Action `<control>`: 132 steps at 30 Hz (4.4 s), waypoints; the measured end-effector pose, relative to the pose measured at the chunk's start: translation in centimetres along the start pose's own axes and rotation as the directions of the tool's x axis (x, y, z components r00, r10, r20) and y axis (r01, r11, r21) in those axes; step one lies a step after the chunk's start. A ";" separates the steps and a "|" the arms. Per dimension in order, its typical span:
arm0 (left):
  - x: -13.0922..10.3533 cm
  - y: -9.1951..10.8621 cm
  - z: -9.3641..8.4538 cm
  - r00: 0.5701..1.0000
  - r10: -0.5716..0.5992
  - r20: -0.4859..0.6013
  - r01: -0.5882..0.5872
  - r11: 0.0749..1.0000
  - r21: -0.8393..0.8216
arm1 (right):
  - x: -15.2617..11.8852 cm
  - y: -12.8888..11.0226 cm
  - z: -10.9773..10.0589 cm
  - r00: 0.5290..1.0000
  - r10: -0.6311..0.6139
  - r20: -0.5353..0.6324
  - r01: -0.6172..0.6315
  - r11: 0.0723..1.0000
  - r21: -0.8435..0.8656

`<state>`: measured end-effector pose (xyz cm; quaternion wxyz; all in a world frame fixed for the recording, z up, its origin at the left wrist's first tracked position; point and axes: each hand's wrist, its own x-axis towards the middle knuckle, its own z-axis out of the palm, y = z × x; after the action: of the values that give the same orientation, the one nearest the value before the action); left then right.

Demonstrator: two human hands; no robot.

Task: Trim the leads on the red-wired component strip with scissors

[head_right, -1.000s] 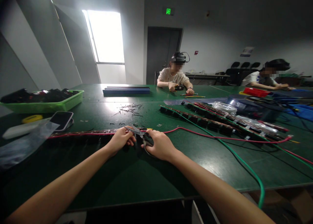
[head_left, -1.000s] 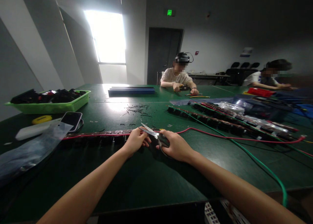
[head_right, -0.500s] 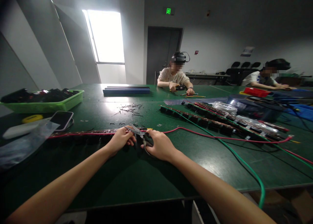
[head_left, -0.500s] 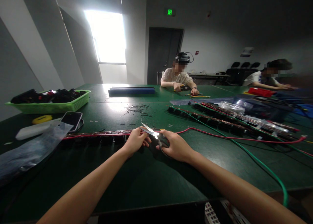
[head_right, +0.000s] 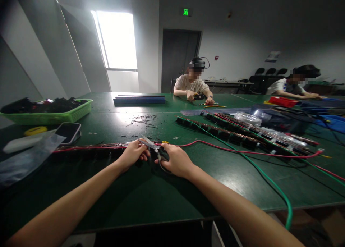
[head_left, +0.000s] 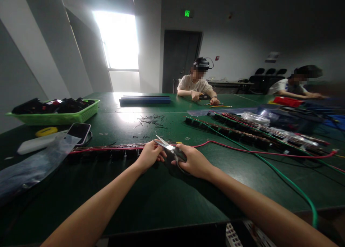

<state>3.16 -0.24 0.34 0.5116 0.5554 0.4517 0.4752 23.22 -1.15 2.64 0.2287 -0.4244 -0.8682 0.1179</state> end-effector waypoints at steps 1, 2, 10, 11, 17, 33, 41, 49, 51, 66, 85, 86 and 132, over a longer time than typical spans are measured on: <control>0.0 0.0 0.0 1.000 0.000 -0.001 0.000 1.000 -0.001 | 0.0 0.0 0.0 1.000 0.001 0.000 -0.001 1.000 -0.001; 0.0 -0.1 0.0 1.000 0.000 -0.002 0.000 1.000 0.001 | 0.0 0.0 0.0 1.000 0.004 0.000 -0.004 1.000 -0.002; 0.0 -0.1 0.0 1.000 0.010 -0.002 -0.010 1.000 0.002 | 0.0 0.1 -0.1 1.000 0.021 0.017 -0.020 1.000 -0.014; 0.0 -0.1 0.0 1.000 0.010 0.000 -0.010 1.000 0.005 | -0.1 0.1 -0.2 1.000 0.023 0.017 -0.023 1.000 -0.012; 0.0 -0.1 0.0 1.000 -0.001 0.011 0.000 0.999 0.039 | -0.1 0.0 -0.3 1.000 0.022 0.020 -0.022 1.000 -0.015; 0.0 0.0 0.0 1.000 -0.024 0.007 0.024 0.999 0.030 | 0.1 0.8 -0.2 0.988 0.127 -0.086 -0.133 0.989 -0.069; 0.0 0.0 0.0 1.000 -0.028 0.009 0.028 0.999 0.028 | -0.1 0.2 -0.2 0.997 0.006 -0.074 -0.017 0.989 -0.145; 0.1 0.0 0.0 1.000 -0.010 0.010 0.009 0.999 0.050 | -0.1 0.0 -0.2 1.000 -0.011 -0.008 0.010 0.994 -0.106; 0.0 0.0 0.0 1.000 -0.006 0.013 0.005 0.999 0.052 | -0.1 0.0 -0.1 1.000 -0.008 0.003 0.008 0.995 -0.099; 0.0 0.1 0.1 1.000 0.003 0.008 -0.003 0.999 0.032 | -0.1 0.1 0.0 1.000 0.000 0.010 0.001 0.997 -0.082; -0.1 0.1 0.1 1.000 0.003 0.012 -0.003 1.000 0.025 | -0.1 0.0 -0.1 0.999 0.041 0.023 -0.039 0.997 -0.062; -0.1 0.1 0.1 1.000 0.007 0.012 -0.007 1.000 0.026 | -0.2 0.1 -0.1 0.999 0.045 0.023 -0.044 0.997 -0.063; 0.2 -0.2 0.3 1.000 -0.029 -0.007 0.028 0.999 -0.015 | 0.0 0.9 -0.8 0.990 0.048 -0.134 -0.068 0.987 -0.148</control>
<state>3.44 -0.08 0.12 0.5207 0.5432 0.4580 0.4733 24.24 -0.57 3.01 0.2480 -0.4724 -0.8452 0.0301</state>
